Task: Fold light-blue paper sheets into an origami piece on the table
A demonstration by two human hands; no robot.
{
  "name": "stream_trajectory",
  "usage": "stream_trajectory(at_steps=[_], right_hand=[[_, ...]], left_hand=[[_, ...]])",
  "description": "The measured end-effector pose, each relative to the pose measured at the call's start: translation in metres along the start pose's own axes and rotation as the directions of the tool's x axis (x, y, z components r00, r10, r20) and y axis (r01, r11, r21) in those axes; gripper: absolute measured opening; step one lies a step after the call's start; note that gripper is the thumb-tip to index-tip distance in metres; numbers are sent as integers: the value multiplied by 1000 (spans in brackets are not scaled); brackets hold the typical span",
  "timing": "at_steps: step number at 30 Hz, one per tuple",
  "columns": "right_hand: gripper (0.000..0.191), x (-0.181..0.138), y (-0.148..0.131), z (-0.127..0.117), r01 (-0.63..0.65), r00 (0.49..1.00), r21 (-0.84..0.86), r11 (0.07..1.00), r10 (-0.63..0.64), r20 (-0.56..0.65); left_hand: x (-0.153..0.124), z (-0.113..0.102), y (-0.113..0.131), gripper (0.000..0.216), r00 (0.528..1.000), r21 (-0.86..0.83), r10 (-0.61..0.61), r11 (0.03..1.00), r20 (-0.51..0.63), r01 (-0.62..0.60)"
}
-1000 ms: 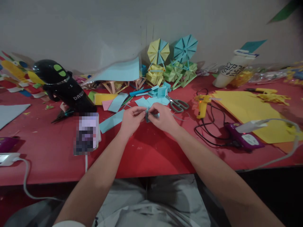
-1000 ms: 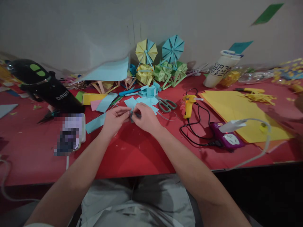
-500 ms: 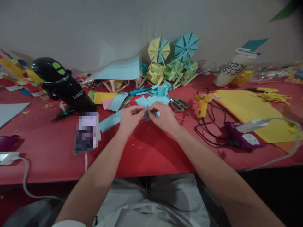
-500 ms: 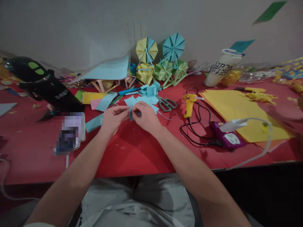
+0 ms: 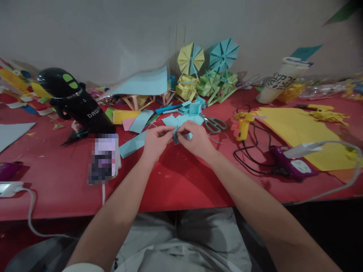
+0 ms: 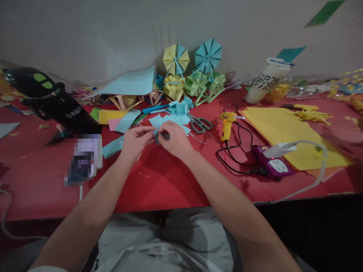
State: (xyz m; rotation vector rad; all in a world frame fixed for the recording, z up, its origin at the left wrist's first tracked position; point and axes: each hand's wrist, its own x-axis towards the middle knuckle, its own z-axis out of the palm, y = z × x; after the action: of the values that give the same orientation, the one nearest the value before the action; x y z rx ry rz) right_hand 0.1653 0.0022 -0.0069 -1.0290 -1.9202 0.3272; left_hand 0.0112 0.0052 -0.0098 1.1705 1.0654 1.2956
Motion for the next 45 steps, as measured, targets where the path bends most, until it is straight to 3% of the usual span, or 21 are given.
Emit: stream_trajectory(at_steps=[6,11,16,24,27,30,32,34,36,38,40,45], right_hand=[[11,-2,3,4,72,997,-34,997,-72,-8],[19,-4,4,6,144,989,-129,981,-140,35],[23,-4,0,5,195,980,-216,957,-181,80],[25,-3,0,2,152,988,-179,972,-143,63],[23,-2,8,0,67,997,-109,992,-72,-39],[35,-1,16,-2,-160,980,73,984,168,-109],[49,1,17,-2,-365,917,267,892,394,-66],[52,2,14,-2,-523,827,455,720,557,70],[47,4,8,0,-609,763,580,541,599,242],[44,4,3,1,-629,738,636,446,600,309],[43,3,2,1,-626,737,649,433,600,311],[42,3,8,-3,-634,761,555,538,564,321]], left_hand=[[2,-2,-3,20,996,54,52,997,-74,-48],[2,-1,6,17,990,-126,-42,992,-132,25],[4,-1,10,17,990,-251,-90,966,-104,62],[7,-5,6,31,988,-163,-27,987,-150,2],[9,-10,7,33,981,-98,21,994,-193,-41],[10,-13,7,31,978,-66,55,995,-202,-70],[9,-12,7,31,981,-57,60,996,-183,-71],[8,-9,7,32,986,-65,46,996,-163,-57],[6,-7,8,33,990,-89,25,995,-141,-38],[5,-6,9,33,992,-109,10,994,-124,-24],[5,-6,10,33,993,-122,-8,993,-117,-7],[7,-9,12,29,991,-144,-50,989,-124,32]])
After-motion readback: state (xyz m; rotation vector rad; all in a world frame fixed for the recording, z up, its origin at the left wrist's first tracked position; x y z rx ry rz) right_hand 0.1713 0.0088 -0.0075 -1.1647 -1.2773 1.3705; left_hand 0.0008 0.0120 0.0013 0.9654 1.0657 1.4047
